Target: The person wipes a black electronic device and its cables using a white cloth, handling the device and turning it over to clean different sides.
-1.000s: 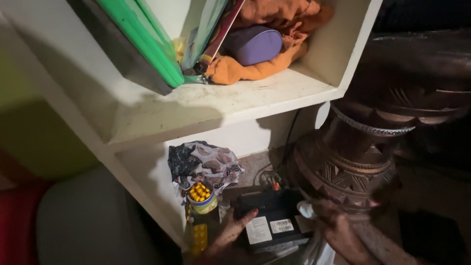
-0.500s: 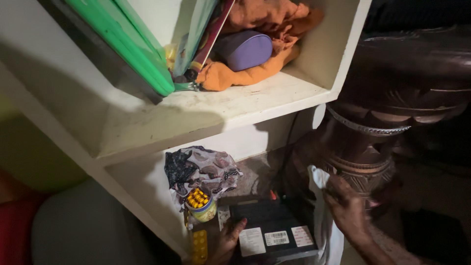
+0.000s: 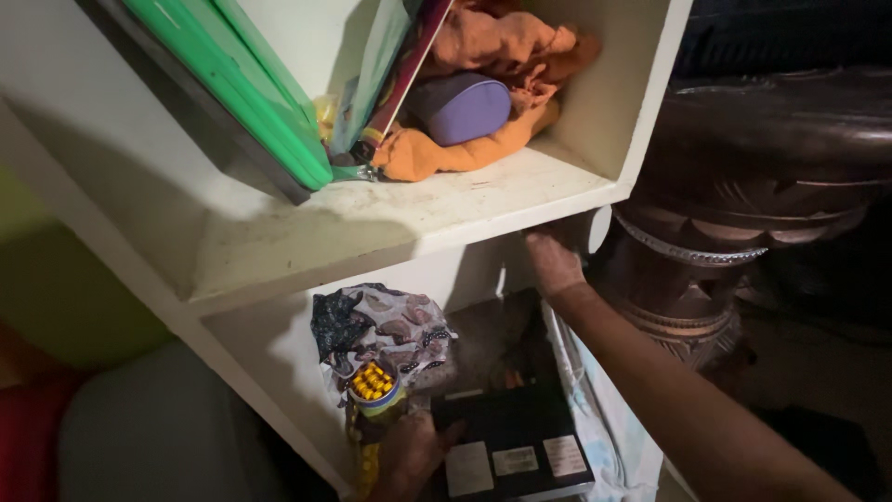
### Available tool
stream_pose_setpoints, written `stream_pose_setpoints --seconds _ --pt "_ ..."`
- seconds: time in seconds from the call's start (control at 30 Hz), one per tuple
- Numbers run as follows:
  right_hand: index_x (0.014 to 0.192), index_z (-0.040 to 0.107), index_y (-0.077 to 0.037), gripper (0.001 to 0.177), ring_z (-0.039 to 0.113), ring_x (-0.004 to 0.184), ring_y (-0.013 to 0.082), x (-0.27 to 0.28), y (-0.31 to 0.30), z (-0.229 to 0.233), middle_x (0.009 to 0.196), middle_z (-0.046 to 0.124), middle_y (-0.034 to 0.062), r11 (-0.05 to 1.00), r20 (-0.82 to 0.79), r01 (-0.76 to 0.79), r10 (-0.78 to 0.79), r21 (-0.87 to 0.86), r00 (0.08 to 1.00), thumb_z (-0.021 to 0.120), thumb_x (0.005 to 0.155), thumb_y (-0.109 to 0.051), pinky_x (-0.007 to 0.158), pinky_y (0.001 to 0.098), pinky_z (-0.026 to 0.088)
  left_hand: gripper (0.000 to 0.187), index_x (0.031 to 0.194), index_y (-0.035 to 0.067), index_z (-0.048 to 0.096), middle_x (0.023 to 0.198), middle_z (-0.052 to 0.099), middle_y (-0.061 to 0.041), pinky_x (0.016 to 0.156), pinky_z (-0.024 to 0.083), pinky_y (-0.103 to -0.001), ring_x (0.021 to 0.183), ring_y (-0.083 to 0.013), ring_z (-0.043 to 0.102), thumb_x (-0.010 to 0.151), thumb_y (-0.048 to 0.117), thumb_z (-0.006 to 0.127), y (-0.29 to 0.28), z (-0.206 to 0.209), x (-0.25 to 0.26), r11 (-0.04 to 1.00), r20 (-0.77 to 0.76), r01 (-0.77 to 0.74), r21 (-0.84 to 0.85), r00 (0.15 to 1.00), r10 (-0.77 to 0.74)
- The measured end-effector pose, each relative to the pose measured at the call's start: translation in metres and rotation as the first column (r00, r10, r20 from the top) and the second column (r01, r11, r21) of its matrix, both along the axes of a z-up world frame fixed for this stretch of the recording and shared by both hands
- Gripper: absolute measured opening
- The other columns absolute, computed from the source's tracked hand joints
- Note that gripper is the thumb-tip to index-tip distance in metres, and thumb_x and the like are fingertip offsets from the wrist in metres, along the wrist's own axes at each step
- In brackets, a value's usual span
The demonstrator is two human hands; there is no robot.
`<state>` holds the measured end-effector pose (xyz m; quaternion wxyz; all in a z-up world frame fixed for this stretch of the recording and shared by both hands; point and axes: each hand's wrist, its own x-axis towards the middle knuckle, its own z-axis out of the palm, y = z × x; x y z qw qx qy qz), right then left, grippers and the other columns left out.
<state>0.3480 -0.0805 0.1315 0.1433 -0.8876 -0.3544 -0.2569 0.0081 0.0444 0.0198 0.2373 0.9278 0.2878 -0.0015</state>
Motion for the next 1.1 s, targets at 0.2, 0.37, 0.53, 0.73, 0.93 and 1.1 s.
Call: stream_pose_setpoints --seconds 0.2,0.37,0.53,0.73,0.93,1.1 --pt "0.092 0.077 -0.01 0.019 0.073 0.094 0.0339 0.028 0.0 -0.065 0.097 0.075 0.015 0.963 -0.051 0.052 -0.068 -0.263 0.996 0.059 0.093 -0.015 0.08 0.0465 0.06 0.055 0.093 0.007 0.074 0.1 0.072 -0.018 0.083 0.056 -0.05 0.096 -0.0384 0.07 0.088 0.061 0.066 -0.001 -0.001 0.01 0.967 -0.047 0.157 0.2 0.987 -0.151" --pt "0.089 0.077 -0.002 0.021 0.072 0.096 0.032 0.027 0.007 -0.112 0.102 0.073 0.0182 0.924 0.195 0.096 -0.024 -0.369 0.98 0.064 0.077 -0.012 0.069 0.0413 0.063 0.022 0.116 0.008 0.069 0.101 0.073 -0.014 0.067 0.061 -0.046 0.085 -0.0305 0.075 0.1 0.015 0.055 -0.01 -0.026 0.037 0.796 -0.033 0.319 0.514 0.935 -0.353" --pt "0.091 0.078 -0.006 0.017 0.071 0.099 0.0341 -0.001 0.003 -0.126 0.098 0.074 0.0165 0.814 -0.01 -0.145 0.169 -0.562 0.986 0.064 0.087 -0.015 0.086 0.0476 0.058 0.021 0.104 0.011 0.075 0.101 0.075 -0.013 0.079 0.058 -0.048 0.095 -0.0322 0.073 0.093 0.017 0.058 -0.021 -0.025 0.05 0.793 -0.024 0.365 0.488 0.914 -0.406" --pt "0.095 0.076 -0.003 0.032 0.065 0.106 0.0416 -0.086 -0.013 -0.105 0.109 0.067 0.024 0.811 -0.257 -0.208 0.074 -0.547 0.964 0.078 0.076 -0.027 0.089 0.049 0.056 0.023 0.103 0.013 0.079 0.112 0.075 -0.011 0.086 0.057 -0.046 0.106 -0.0324 0.071 0.085 0.027 0.075 -0.035 0.001 0.051 0.798 -0.242 0.475 0.37 0.879 -0.411" --pt "0.092 0.077 -0.002 0.029 0.066 0.107 0.0443 -0.12 -0.043 -0.098 0.113 0.066 0.0259 0.947 -0.416 -0.286 0.203 -0.149 0.886 0.078 0.077 -0.027 0.093 0.049 0.054 0.053 0.115 0.014 0.074 0.117 0.074 -0.007 0.083 0.06 -0.047 0.111 -0.0297 0.07 0.079 0.051 0.086 -0.05 0.032 0.056 0.846 -0.393 0.457 0.273 0.856 -0.336" --pt "0.102 0.076 -0.009 0.029 0.067 0.11 0.0398 -0.12 -0.043 -0.043 0.112 0.071 0.0227 0.901 -0.614 -0.286 0.028 -0.325 0.789 0.074 0.086 -0.034 0.097 0.0471 0.054 0.057 0.118 0.014 0.071 0.117 0.074 -0.007 0.083 0.06 -0.047 0.111 -0.0297 0.07 0.079 0.053 0.085 -0.054 0.033 0.062 0.833 -0.425 0.464 0.302 0.847 -0.318"
